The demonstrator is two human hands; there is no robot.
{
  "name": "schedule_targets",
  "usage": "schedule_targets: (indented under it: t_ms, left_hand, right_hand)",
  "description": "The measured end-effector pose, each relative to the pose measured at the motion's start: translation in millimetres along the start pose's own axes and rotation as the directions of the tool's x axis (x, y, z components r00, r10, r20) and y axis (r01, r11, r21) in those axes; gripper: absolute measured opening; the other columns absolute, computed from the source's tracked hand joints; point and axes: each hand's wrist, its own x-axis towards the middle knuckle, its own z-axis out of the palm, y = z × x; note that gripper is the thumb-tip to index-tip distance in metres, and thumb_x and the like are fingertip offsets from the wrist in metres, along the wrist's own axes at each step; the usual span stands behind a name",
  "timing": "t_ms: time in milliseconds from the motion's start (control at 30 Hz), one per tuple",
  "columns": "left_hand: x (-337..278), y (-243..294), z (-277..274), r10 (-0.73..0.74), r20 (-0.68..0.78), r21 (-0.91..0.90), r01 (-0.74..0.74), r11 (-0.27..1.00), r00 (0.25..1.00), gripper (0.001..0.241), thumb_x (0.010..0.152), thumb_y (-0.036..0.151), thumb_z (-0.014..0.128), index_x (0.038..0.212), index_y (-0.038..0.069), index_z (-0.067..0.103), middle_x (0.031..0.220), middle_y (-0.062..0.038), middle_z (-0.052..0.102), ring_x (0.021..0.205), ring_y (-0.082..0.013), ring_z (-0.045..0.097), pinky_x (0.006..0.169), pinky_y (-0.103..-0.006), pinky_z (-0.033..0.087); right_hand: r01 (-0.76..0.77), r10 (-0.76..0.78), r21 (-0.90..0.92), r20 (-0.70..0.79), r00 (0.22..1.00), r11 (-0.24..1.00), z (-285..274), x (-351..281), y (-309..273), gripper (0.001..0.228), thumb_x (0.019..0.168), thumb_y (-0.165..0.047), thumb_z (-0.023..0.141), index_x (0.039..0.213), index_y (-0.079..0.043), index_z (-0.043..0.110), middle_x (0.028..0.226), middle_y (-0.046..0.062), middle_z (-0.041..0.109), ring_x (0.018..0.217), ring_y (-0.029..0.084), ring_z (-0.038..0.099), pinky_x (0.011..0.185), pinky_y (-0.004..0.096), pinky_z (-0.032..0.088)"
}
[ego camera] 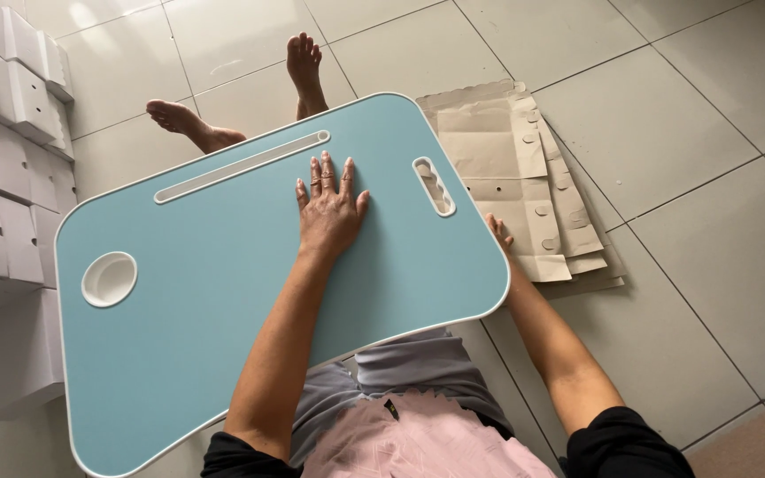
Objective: Folding flat cardboard templates into small white boxes on a portable lap desk.
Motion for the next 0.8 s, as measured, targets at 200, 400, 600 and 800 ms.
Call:
schedule_targets:
  t_ms: [200,400,600,800]
  left_hand:
    - [2,-3,5,0.006,-0.005,0.000,-0.006,1.000,1.000,0.065,0.105,0.054,0.032,0.162,0.022,0.028,0.168,-0.021,0.018,0.156,-0.0367,0.013,0.120,-0.0652,0.012]
    - [4,-6,10,0.014,-0.018,0.023,-0.014,1.000,1.000,0.065,0.105,0.054,0.033,0.162,0.022,0.028,0.167,-0.022,0.019,0.156,-0.0371,0.014,0.120,-0.0653,0.013]
    - [3,-6,9,0.022,-0.015,0.010,-0.022,1.000,1.000,0.066,0.105,0.055,0.033,0.162,0.022,0.028,0.167,-0.022,0.019,0.156,-0.0368,0.013,0.120,-0.0651,0.012]
    - [3,-6,10,0.011,-0.020,0.004,-0.011,1.000,1.000,0.065,0.106,0.054,0.033,0.162,0.022,0.028,0.167,-0.022,0.019,0.156,-0.0366,0.013,0.120,-0.0649,0.012]
  right_hand:
    - [0.036,-0.035,0.046,-0.028,0.999,0.998,-23,-21,-29,0.035,0.102,-0.020,0.049,0.135,-0.015,0.058,0.142,0.013,0.043,0.146,0.033,0.027,0.113,0.055,0.029]
    - [0.069,-0.065,0.081,-0.053,0.996,0.994,-46,-51,-54,0.034,0.100,-0.020,0.051,0.132,-0.016,0.061,0.136,0.012,0.048,0.138,0.032,0.034,0.108,0.053,0.033]
    - [0.099,-0.090,0.122,-0.081,0.993,0.988,-64,-95,-55,0.033,0.098,-0.020,0.054,0.129,-0.017,0.064,0.130,0.012,0.053,0.130,0.032,0.040,0.104,0.052,0.037]
    - [0.134,-0.116,0.161,-0.113,0.987,0.978,-61,-178,6,0.032,0.095,-0.020,0.056,0.125,-0.018,0.067,0.125,0.011,0.057,0.122,0.031,0.046,0.100,0.050,0.040]
